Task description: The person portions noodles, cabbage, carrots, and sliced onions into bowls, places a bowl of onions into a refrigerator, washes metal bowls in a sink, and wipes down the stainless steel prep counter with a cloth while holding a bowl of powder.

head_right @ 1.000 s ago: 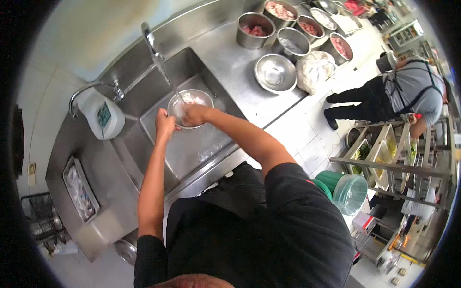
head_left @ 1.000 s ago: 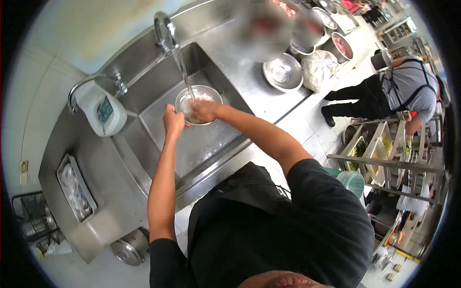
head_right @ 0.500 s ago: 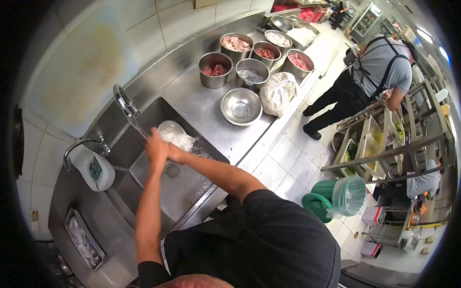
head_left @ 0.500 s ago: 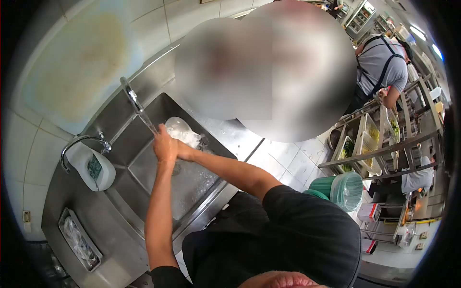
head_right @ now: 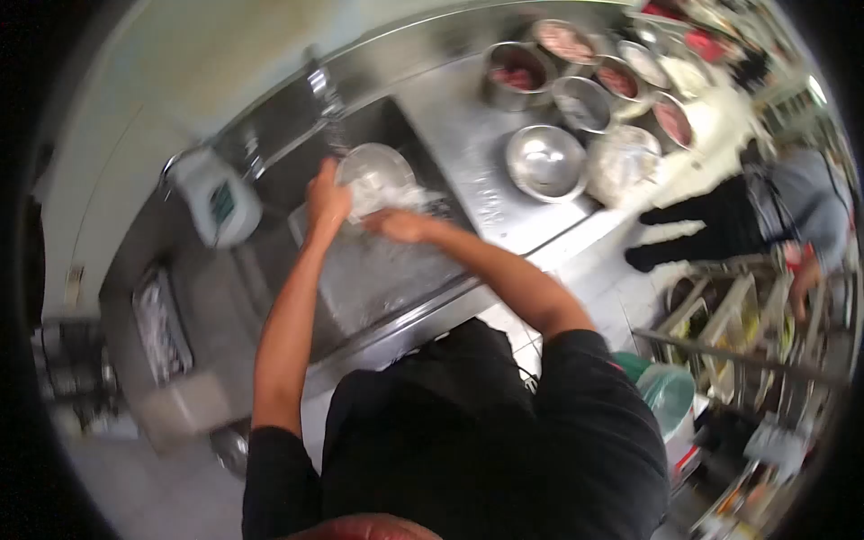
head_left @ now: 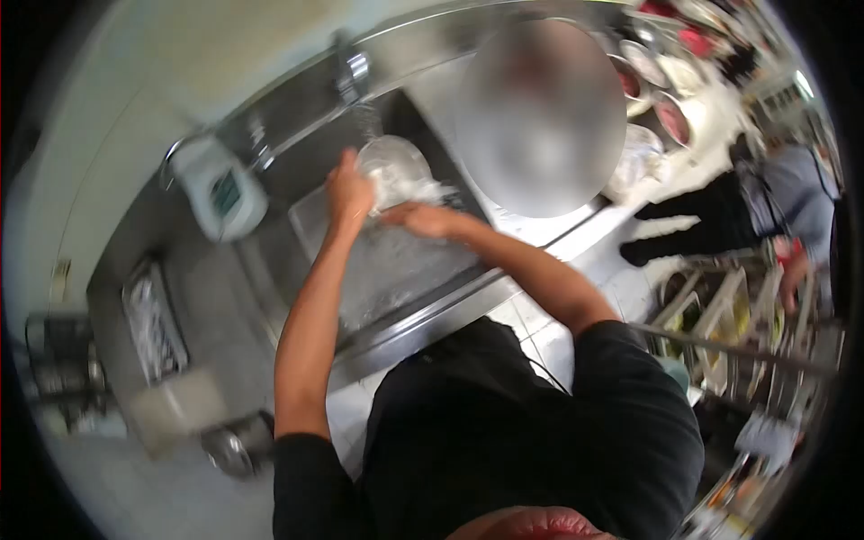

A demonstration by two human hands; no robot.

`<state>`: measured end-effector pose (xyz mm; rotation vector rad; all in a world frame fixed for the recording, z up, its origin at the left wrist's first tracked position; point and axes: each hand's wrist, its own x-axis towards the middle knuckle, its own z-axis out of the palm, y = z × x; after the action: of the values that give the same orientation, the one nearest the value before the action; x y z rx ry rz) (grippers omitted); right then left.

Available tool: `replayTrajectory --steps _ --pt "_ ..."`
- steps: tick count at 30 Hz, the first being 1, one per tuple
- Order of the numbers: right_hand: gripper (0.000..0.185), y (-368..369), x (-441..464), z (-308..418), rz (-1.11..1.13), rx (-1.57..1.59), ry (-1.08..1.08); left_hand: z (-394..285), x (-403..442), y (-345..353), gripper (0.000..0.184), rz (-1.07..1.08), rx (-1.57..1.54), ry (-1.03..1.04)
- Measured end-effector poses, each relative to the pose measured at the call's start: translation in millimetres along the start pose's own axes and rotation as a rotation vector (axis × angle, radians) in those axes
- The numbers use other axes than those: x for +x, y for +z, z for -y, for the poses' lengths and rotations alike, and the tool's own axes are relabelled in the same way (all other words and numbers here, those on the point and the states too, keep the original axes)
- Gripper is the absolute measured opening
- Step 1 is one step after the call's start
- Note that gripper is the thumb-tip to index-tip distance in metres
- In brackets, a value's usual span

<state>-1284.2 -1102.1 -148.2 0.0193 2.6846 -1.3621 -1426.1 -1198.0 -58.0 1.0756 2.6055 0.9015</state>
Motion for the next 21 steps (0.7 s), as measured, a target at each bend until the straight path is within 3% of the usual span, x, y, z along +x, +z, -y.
replayTrajectory --steps 1,2,3,4,5,8,10,13,14,16,18,20,21 --pt "0.052 -15.2 -7.6 -3.8 0.074 -0.145 -0.149 -11.9 -6.0 -11.8 0.031 -0.005 -0.041 -0.025" --pt "0.058 -23.7 -3.7 7.0 0.15 -0.169 0.211 -6.8 -6.5 -7.2 0.03 -0.015 -0.017 -0.054" --pt "0.063 -46.3 -11.5 39.6 0.112 -0.258 0.303 -3.6 -7.1 -2.4 0.029 -0.022 -0.002 -0.06" --pt "0.061 -43.5 -0.7 20.7 0.05 -0.473 0.276 -5.8 -11.8 -1.1 0.028 0.021 -0.088 -0.141" --pt "0.058 -16.5 4.9 -10.3 -0.385 -0.452 0.091 -12.5 -14.7 0.1 0.027 0.066 -0.181 -0.21" --pt "0.051 -16.2 32.2 3.6 -0.328 0.211 0.117 -16.0 -13.1 4.5 0.025 0.093 -0.337 -0.282" --pt "0.048 -21.4 32.5 22.6 -0.274 0.34 -0.022 -10.6 -10.3 2.5 0.023 0.083 -0.353 -0.274" --pt "0.046 -45.5 8.1 62.0 0.129 0.322 0.292 22.8 -2.0 5.8 0.014 -0.004 -0.291 -0.201" --pt "0.05 -36.6 3.3 52.9 0.08 0.368 0.225 20.1 -1.5 -3.7 0.015 0.039 -0.245 -0.204" --pt "0.057 -25.0 20.2 26.1 -0.234 0.508 0.296 7.6 -6.5 -13.4 0.017 0.045 -0.272 -0.249" --pt "0.064 -38.7 25.3 58.8 -0.637 0.726 0.386 -4.8 -14.0 -9.9 0.02 0.068 -0.34 -0.32" --pt "0.069 -28.0 63.5 28.3 -0.819 0.776 0.321 -15.7 -24.2 0.5 0.027 0.111 -0.437 -0.418" --pt "0.071 -23.7 76.8 17.2 -0.91 0.804 0.288 -14.8 -31.4 14.8 0.027 0.041 -0.383 -0.359"
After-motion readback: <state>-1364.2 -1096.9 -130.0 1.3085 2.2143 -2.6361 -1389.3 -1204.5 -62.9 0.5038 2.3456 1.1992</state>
